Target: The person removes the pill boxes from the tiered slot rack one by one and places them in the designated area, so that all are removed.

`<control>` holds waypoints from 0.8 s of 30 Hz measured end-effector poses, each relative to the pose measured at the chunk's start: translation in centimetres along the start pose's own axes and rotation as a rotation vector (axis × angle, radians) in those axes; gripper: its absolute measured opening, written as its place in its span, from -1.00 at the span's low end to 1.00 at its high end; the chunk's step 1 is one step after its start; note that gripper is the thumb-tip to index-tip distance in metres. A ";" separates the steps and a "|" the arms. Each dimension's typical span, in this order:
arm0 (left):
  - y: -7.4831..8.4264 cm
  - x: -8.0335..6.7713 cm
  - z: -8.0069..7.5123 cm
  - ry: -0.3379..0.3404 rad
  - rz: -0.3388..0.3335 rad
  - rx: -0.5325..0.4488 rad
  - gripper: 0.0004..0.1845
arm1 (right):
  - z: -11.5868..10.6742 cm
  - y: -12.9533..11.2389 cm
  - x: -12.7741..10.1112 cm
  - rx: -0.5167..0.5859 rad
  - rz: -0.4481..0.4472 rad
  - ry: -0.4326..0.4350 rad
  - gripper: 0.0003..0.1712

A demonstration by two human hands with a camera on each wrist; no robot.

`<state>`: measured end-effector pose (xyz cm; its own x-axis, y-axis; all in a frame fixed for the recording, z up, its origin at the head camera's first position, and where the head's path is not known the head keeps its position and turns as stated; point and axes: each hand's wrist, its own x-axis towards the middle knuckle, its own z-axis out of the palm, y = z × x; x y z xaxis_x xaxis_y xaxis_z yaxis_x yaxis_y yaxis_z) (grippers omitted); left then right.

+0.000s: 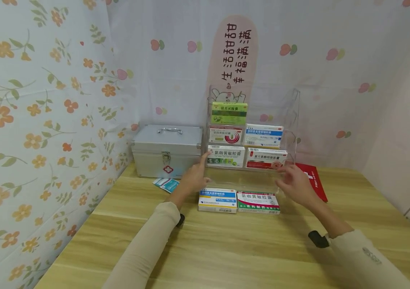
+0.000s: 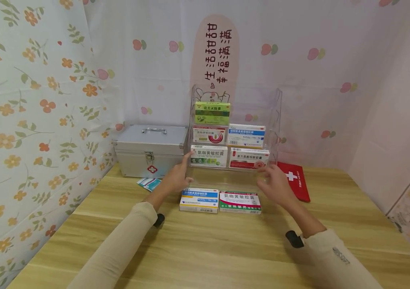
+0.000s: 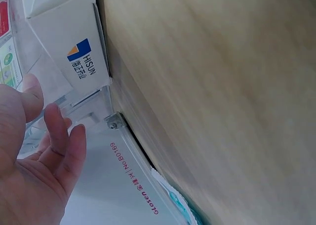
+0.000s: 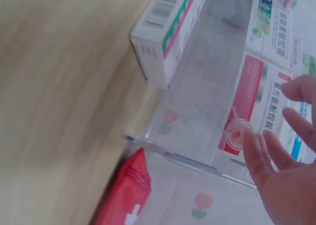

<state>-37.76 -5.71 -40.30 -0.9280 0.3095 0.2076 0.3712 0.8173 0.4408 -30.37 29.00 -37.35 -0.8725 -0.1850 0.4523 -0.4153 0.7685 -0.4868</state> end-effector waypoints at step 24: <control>0.2 0.1 0.0 -0.014 -0.003 -0.005 0.16 | -1.0 0.8 5.0 -0.214 -0.008 -0.031 -0.57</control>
<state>-37.75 -5.51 -40.23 -0.9293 0.3138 0.1946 0.3688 0.8156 0.4459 -34.79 29.29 -34.68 -0.8782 -0.2078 0.4307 -0.3608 0.8790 -0.3117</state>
